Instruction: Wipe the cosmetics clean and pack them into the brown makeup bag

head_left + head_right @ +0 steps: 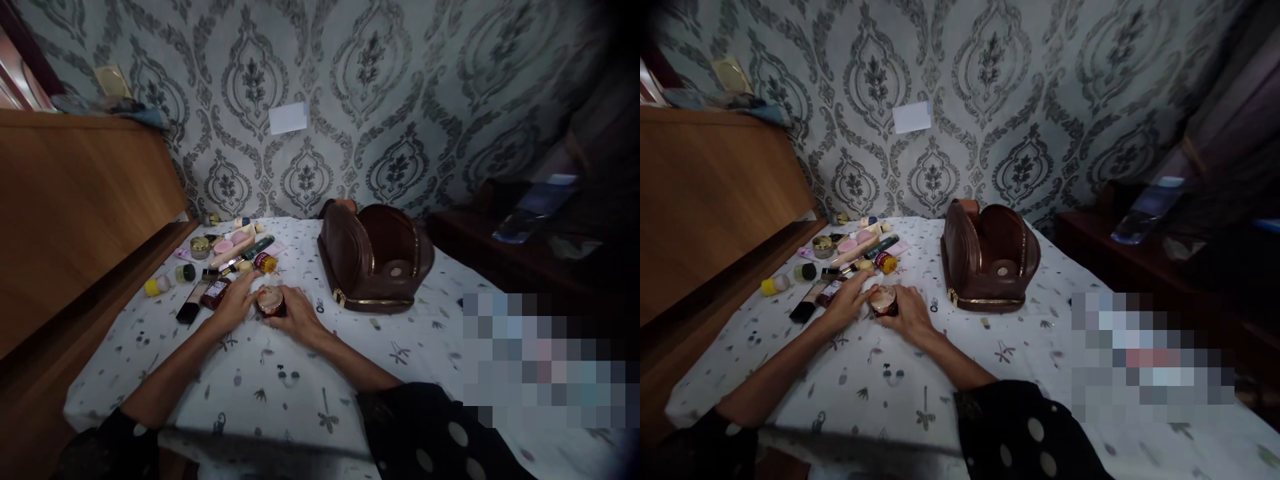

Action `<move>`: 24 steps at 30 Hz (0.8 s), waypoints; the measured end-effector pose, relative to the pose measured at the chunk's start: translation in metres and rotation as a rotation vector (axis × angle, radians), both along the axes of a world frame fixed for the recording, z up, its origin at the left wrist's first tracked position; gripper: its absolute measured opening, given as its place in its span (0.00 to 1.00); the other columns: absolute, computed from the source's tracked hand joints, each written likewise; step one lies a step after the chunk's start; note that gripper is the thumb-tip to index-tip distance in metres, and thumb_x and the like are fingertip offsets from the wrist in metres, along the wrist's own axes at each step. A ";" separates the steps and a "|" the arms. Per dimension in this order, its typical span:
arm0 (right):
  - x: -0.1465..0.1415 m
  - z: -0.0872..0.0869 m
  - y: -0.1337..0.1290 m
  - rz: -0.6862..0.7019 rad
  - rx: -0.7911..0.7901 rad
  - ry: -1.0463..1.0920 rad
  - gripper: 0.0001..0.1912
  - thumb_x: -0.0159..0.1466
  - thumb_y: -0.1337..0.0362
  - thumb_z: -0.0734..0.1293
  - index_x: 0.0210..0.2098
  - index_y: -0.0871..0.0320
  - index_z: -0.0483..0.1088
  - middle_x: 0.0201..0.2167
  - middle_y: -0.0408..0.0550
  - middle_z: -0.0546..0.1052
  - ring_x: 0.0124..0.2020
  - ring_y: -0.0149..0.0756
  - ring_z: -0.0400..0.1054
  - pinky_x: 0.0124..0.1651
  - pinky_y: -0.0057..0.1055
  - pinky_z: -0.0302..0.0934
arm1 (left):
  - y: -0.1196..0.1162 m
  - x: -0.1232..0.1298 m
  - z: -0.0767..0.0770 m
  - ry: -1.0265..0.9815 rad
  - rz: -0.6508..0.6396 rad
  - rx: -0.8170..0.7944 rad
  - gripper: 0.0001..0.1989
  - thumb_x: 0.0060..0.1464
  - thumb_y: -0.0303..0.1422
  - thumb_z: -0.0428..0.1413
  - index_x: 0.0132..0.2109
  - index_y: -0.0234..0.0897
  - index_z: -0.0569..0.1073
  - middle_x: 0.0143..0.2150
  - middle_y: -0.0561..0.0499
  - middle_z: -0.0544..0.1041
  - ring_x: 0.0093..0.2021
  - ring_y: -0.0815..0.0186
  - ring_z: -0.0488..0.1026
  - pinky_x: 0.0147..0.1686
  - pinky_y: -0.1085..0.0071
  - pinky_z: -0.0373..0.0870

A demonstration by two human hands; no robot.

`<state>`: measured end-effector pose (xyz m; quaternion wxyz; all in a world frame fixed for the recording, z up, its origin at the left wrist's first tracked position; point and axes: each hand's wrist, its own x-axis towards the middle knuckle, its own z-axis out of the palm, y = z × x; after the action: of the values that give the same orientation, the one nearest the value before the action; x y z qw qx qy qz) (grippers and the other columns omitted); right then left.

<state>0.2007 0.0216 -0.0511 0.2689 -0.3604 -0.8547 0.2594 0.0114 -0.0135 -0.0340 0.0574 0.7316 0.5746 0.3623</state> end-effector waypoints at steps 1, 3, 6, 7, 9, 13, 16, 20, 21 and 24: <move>0.000 0.000 0.000 -0.001 0.002 0.002 0.27 0.53 0.56 0.77 0.47 0.61 0.68 0.42 0.53 0.74 0.44 0.46 0.63 0.45 0.38 0.57 | 0.000 0.001 -0.001 0.065 0.008 0.011 0.13 0.61 0.32 0.49 0.51 0.36 0.70 0.48 0.42 0.76 0.50 0.54 0.72 0.52 0.56 0.68; 0.001 -0.002 0.002 -0.002 0.004 0.023 0.27 0.52 0.56 0.77 0.46 0.60 0.68 0.41 0.52 0.74 0.44 0.46 0.63 0.44 0.37 0.57 | 0.000 0.002 -0.001 0.146 0.013 0.007 0.12 0.61 0.30 0.48 0.49 0.35 0.70 0.46 0.40 0.76 0.47 0.53 0.72 0.50 0.56 0.69; 0.001 -0.004 0.004 0.006 0.003 0.076 0.26 0.52 0.58 0.77 0.46 0.59 0.69 0.41 0.51 0.74 0.43 0.45 0.63 0.44 0.37 0.57 | 0.000 0.002 0.001 0.172 0.015 -0.008 0.10 0.61 0.31 0.47 0.46 0.34 0.70 0.43 0.40 0.74 0.45 0.52 0.71 0.48 0.55 0.69; 0.001 -0.004 0.004 0.011 0.004 0.085 0.26 0.52 0.58 0.77 0.46 0.59 0.69 0.41 0.51 0.74 0.43 0.45 0.63 0.44 0.37 0.58 | 0.000 0.002 0.002 0.163 0.005 -0.010 0.10 0.61 0.32 0.47 0.46 0.34 0.70 0.43 0.41 0.73 0.45 0.53 0.71 0.47 0.56 0.69; 0.001 -0.004 0.004 0.026 0.009 0.097 0.26 0.51 0.59 0.77 0.47 0.59 0.69 0.42 0.51 0.75 0.43 0.45 0.63 0.45 0.38 0.58 | 0.000 0.003 0.005 0.115 -0.036 -0.004 0.11 0.62 0.32 0.47 0.47 0.35 0.71 0.44 0.42 0.71 0.45 0.55 0.70 0.47 0.59 0.69; 0.000 -0.006 0.006 0.043 0.032 0.117 0.27 0.52 0.57 0.77 0.47 0.59 0.69 0.42 0.51 0.75 0.43 0.45 0.64 0.45 0.38 0.58 | -0.001 0.007 0.010 0.025 -0.112 0.002 0.18 0.64 0.33 0.45 0.58 0.38 0.69 0.48 0.44 0.71 0.50 0.56 0.69 0.53 0.60 0.65; 0.001 -0.008 0.007 0.057 0.047 0.121 0.27 0.52 0.56 0.77 0.47 0.59 0.69 0.42 0.51 0.75 0.43 0.45 0.64 0.46 0.38 0.58 | -0.002 0.009 0.012 0.027 -0.143 -0.033 0.17 0.66 0.35 0.44 0.55 0.38 0.71 0.46 0.44 0.73 0.48 0.57 0.69 0.51 0.61 0.65; 0.001 -0.009 0.007 0.068 0.053 0.119 0.29 0.52 0.58 0.77 0.49 0.60 0.68 0.43 0.52 0.75 0.44 0.45 0.64 0.47 0.38 0.58 | -0.003 0.011 0.013 0.048 -0.122 -0.048 0.15 0.66 0.39 0.43 0.43 0.37 0.71 0.39 0.47 0.73 0.41 0.59 0.70 0.45 0.64 0.65; 0.001 -0.009 0.006 0.068 0.060 0.118 0.29 0.52 0.58 0.77 0.50 0.60 0.68 0.44 0.52 0.75 0.44 0.45 0.64 0.47 0.39 0.58 | -0.003 0.011 0.013 0.050 -0.095 -0.048 0.15 0.66 0.40 0.43 0.40 0.38 0.70 0.36 0.48 0.72 0.39 0.60 0.69 0.42 0.65 0.64; 0.000 -0.009 0.005 0.062 0.084 0.117 0.29 0.53 0.57 0.77 0.50 0.60 0.68 0.43 0.52 0.74 0.45 0.45 0.64 0.48 0.39 0.59 | -0.002 0.013 0.013 0.047 -0.005 -0.046 0.15 0.65 0.40 0.45 0.32 0.40 0.66 0.29 0.52 0.69 0.30 0.63 0.65 0.34 0.68 0.61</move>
<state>0.2005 0.0269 -0.0602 0.3250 -0.3065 -0.8585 0.2519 0.0239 -0.0152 -0.0207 0.0615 0.7399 0.5820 0.3317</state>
